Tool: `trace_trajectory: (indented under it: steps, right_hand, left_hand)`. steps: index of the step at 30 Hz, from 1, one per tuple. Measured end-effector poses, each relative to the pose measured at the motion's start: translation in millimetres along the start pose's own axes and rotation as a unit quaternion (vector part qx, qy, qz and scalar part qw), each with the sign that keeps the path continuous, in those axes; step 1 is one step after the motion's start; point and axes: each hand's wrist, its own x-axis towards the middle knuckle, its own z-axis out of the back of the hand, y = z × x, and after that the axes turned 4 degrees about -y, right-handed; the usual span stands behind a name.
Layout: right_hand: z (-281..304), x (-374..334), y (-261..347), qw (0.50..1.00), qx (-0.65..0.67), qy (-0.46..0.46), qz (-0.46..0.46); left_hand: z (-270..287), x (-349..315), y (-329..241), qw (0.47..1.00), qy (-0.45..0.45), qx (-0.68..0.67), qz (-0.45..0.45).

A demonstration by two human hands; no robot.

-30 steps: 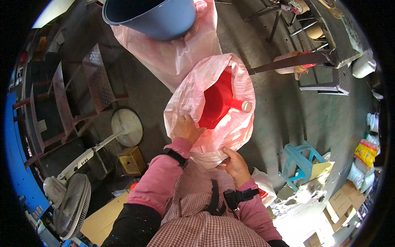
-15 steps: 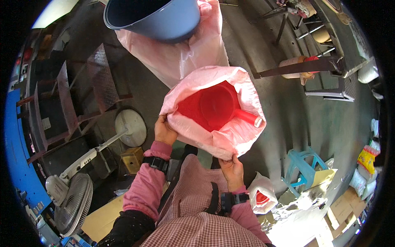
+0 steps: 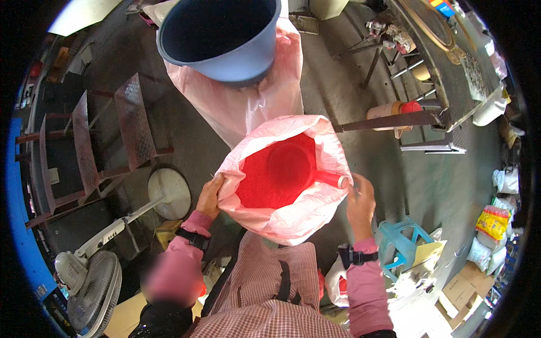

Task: The person assembles plastic buckets by attaching handles to blue buckets and trimming red bucket rims with pliers. They then place a cardboard sheet under a machine nozzle and pack red buckets into a white sack.

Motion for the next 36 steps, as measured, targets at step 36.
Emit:
trace_trajectory:
  steps: [36]
  right_hand:
    - [-128.0, -63.8, 64.6, 0.879, -0.122, 0.461, -0.02]
  left_hand:
    - [-38.9, -23.1, 6.5, 0.984, 0.069, -0.137, 0.092]
